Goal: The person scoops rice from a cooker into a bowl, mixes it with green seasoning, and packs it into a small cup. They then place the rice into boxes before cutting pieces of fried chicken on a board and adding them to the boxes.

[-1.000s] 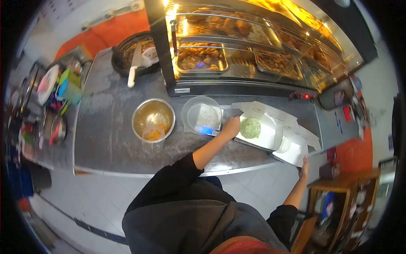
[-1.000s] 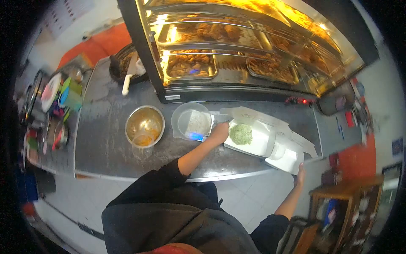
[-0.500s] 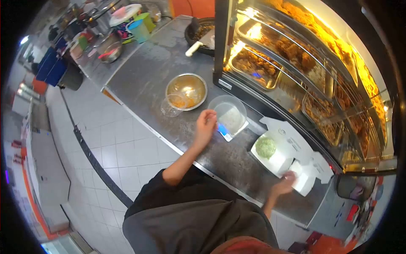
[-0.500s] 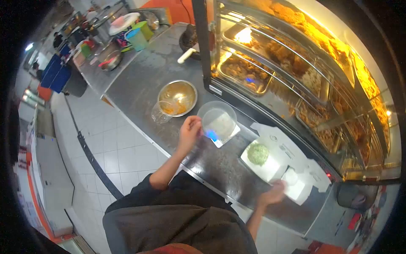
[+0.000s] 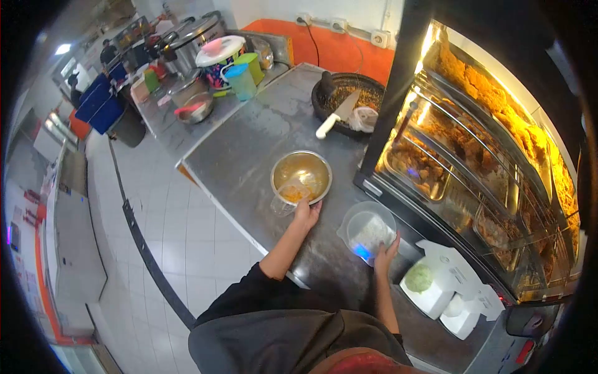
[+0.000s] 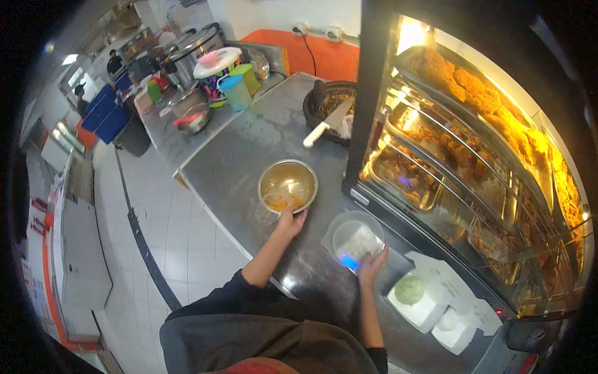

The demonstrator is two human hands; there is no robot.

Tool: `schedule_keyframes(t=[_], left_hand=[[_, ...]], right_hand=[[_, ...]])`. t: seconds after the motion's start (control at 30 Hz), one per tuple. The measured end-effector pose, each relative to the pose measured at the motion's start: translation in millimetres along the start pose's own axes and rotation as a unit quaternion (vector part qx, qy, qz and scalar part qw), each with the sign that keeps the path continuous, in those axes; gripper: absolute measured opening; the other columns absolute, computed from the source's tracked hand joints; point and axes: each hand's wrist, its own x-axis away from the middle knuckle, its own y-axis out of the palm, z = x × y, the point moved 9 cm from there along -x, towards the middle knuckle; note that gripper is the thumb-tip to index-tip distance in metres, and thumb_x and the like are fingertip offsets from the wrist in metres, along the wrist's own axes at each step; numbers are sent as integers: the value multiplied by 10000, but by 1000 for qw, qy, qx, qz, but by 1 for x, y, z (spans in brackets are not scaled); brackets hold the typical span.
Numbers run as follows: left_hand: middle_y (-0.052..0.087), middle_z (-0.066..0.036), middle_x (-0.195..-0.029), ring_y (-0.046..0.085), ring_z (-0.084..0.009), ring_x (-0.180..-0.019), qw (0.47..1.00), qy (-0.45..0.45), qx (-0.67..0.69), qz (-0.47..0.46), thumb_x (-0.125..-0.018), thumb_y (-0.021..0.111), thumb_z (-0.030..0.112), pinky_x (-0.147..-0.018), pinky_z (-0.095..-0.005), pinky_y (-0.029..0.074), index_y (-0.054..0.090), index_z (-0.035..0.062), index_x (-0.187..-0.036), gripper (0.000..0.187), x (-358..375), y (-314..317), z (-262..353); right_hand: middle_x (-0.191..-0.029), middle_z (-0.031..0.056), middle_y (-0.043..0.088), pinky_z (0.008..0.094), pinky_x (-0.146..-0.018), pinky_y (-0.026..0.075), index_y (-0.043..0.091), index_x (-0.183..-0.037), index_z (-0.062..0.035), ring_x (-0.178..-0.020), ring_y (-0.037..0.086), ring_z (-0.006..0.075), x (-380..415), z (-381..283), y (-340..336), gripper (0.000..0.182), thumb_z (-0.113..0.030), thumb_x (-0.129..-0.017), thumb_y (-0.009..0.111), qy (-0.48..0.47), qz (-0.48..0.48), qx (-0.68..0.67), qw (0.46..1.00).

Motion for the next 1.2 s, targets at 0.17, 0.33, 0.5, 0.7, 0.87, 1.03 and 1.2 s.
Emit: schedule_keyframes(t=[0.17,0.33,0.5,0.7,0.87,1.03,1.2], left_hand=[[492,-114,-1017,508,-230,-887,999,37,18,-24,-846,382,144,-730,-315,471,402,27,-1079,262,-100,30,125],[482,-160,-1032,509,-280,-912,995,-3,-19,-97,-819,406,75,-735,-334,495,390,-13,-1093,289,-216,82,220],[452,-186,-1061,500,-298,-923,989,-28,-75,-124,-796,454,57,-735,-344,497,352,-14,-1121,347,-280,131,247],[378,-249,-1126,395,-359,-1046,976,-122,-67,-170,-761,527,56,-871,-417,399,321,-47,-1128,433,-240,153,268],[384,-239,-1118,386,-344,-1069,964,-154,-92,-195,-783,480,70,-928,-404,336,325,-49,-1135,403,-152,122,275],[462,-135,-1064,442,-240,-1031,906,-132,-285,-285,-813,454,106,-867,-318,378,394,10,-1104,312,-71,128,251],[484,-67,-992,484,-158,-913,742,123,-491,-440,-787,499,57,-804,-276,392,437,37,-1076,296,-24,179,208]], right_hand=[[-1212,210,340,378,-969,179,320,-1202,19,-1141,293,328,-16,2,91,523,12,-679,324,-77,-50,29,995],[-1165,228,379,399,-959,210,326,-1187,37,-1106,338,340,-24,-45,212,539,37,-647,325,-93,-6,89,992],[-1212,221,327,435,-962,165,265,-1221,24,-1148,276,334,-56,-72,320,554,0,-677,368,-69,-4,100,993],[-1199,198,332,453,-942,155,253,-1230,-7,-1129,247,360,-74,-135,336,537,-69,-724,425,-76,121,108,984],[-766,171,502,339,-709,391,529,-818,4,-771,493,326,-174,-233,232,150,-23,-735,407,-281,207,136,927],[-763,180,545,375,-628,411,511,-755,29,-748,531,301,-291,-114,237,122,-27,-647,519,36,-34,295,954],[-946,218,498,375,-763,395,484,-919,15,-918,484,325,-205,-207,269,234,-38,-691,499,-230,44,196,952]])
